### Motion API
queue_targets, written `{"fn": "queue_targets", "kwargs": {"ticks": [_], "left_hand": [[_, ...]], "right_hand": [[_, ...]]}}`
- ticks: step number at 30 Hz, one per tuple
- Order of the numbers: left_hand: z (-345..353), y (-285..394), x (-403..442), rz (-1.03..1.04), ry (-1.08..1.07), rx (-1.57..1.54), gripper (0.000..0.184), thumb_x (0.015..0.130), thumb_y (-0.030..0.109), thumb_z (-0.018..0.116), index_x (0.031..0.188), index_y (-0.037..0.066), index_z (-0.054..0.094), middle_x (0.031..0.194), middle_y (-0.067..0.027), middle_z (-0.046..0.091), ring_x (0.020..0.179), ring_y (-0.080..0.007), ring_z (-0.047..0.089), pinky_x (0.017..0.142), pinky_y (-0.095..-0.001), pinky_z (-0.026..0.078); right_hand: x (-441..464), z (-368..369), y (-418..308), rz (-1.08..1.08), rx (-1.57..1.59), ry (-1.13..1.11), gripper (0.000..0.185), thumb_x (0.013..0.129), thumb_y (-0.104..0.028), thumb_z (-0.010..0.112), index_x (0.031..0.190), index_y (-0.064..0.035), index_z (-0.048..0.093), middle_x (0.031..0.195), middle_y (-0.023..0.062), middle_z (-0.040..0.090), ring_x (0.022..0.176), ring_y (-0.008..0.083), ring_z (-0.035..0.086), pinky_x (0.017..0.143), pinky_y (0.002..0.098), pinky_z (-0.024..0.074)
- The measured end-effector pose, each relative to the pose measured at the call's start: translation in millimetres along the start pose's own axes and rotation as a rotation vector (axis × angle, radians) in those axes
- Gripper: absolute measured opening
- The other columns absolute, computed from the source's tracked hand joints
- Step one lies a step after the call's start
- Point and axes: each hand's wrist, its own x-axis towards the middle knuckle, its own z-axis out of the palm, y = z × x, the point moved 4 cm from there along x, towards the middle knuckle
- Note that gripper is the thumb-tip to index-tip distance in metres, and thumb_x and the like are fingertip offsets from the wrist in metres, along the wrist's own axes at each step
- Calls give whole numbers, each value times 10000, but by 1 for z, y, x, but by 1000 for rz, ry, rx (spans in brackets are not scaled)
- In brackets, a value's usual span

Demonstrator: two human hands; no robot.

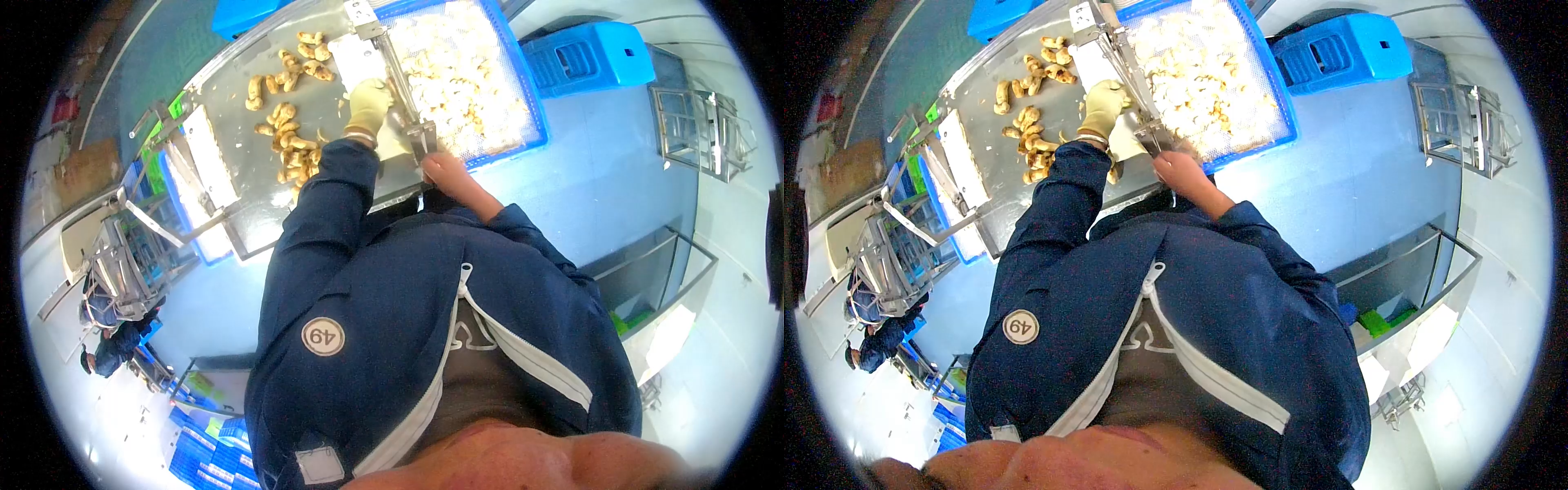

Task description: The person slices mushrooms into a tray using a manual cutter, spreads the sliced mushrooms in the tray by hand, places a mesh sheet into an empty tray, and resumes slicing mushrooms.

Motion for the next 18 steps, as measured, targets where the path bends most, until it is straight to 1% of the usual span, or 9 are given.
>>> {"fn": "queue_targets", "kwargs": {"ticks": [1,3,4,7,10,11,14,17,18], "left_hand": [[-1,3,0,41,24,63,85,840,70,631,879,3,666,704,-69,662,597,-154,625,543,-275,500],[0,1,4,-79,-70,-150,84,840,61,622,889,7,665,728,-76,669,606,-159,629,546,-278,503],[2,-3,0,-145,-125,-252,85,840,56,618,894,10,665,740,-80,672,610,-162,631,547,-279,505],[8,-5,5,-80,-104,-71,83,843,54,612,890,7,663,760,-89,678,620,-164,636,549,-280,506],[7,-5,3,-188,-173,-213,80,843,58,611,858,-3,662,762,-85,683,618,-174,635,554,-282,503],[5,-4,5,-25,-117,-45,93,823,84,625,820,-3,658,741,-91,679,610,-184,631,564,-286,499],[2,1,0,29,-30,46,120,793,132,639,809,15,660,729,-112,672,629,-221,634,607,-322,501],[-13,37,-18,22,-19,126,213,812,260,598,863,72,684,843,-195,663,820,-376,632,743,-394,494],[-11,38,-20,27,-32,135,207,815,254,595,868,71,676,854,-196,662,830,-378,630,747,-396,492]], "right_hand": [[3,2,2,-81,-60,-77,262,887,-220,439,803,-5,562,769,176,606,682,360,588,633,421,454],[2,-4,-8,-162,-30,74,258,880,-218,442,784,-5,552,768,175,600,704,354,585,629,422,453],[0,-10,-25,-107,34,82,245,873,-210,449,778,-6,547,769,174,595,713,354,584,628,423,454],[-2,-37,-77,215,294,-22,187,847,-178,484,765,-16,530,776,170,579,739,357,577,623,429,458],[-2,-9,-23,-165,-108,40,123,815,-136,520,769,-23,522,771,166,563,726,357,578,620,430,464],[-3,1,-3,-197,-129,0,105,797,-114,545,776,-15,515,776,166,559,726,361,577,614,438,463],[-3,-3,-13,-152,-154,18,114,804,-114,528,760,-10,513,757,167,557,722,360,576,606,440,453],[-4,-39,-79,81,263,22,127,814,-114,510,740,-12,501,734,169,551,710,366,568,604,447,443],[-5,-37,-74,63,202,40,137,818,-116,506,731,-11,494,725,169,548,706,367,565,607,449,442]]}}
